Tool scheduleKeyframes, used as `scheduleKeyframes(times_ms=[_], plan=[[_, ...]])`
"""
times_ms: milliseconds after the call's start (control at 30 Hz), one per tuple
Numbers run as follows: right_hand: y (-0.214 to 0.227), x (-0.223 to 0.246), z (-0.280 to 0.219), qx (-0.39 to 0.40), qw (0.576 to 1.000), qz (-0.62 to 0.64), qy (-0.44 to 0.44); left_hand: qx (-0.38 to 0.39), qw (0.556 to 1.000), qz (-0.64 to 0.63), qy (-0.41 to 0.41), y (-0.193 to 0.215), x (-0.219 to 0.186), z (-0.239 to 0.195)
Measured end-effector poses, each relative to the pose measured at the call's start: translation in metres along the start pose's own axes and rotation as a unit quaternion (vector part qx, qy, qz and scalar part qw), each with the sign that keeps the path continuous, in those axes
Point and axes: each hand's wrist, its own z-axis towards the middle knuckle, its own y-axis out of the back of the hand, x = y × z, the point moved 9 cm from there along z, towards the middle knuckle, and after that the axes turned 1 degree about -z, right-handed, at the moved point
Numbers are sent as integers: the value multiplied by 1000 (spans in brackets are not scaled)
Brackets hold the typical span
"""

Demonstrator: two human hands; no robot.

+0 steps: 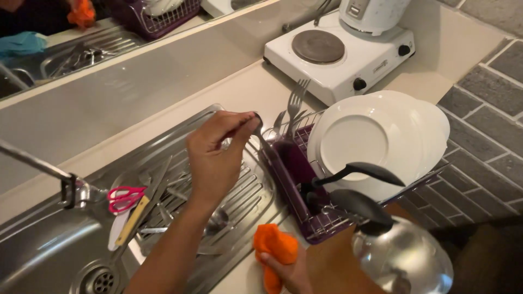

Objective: Drying plates and cutlery with a cloth and placing them in a drying rack

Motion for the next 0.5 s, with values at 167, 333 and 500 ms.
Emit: scheduleKeyframes(times_ms=[167,333,500], plan=[[7,-11,11,-22,993,-116,13,71,993,45,-85,-57,32,-2],[19,-18,17,-48,974,-219,-25,100,988,89,-73,-80,91,-15],[14,-12,15,-46,987,-153,18,154,977,124,-75,-93,140,-23]])
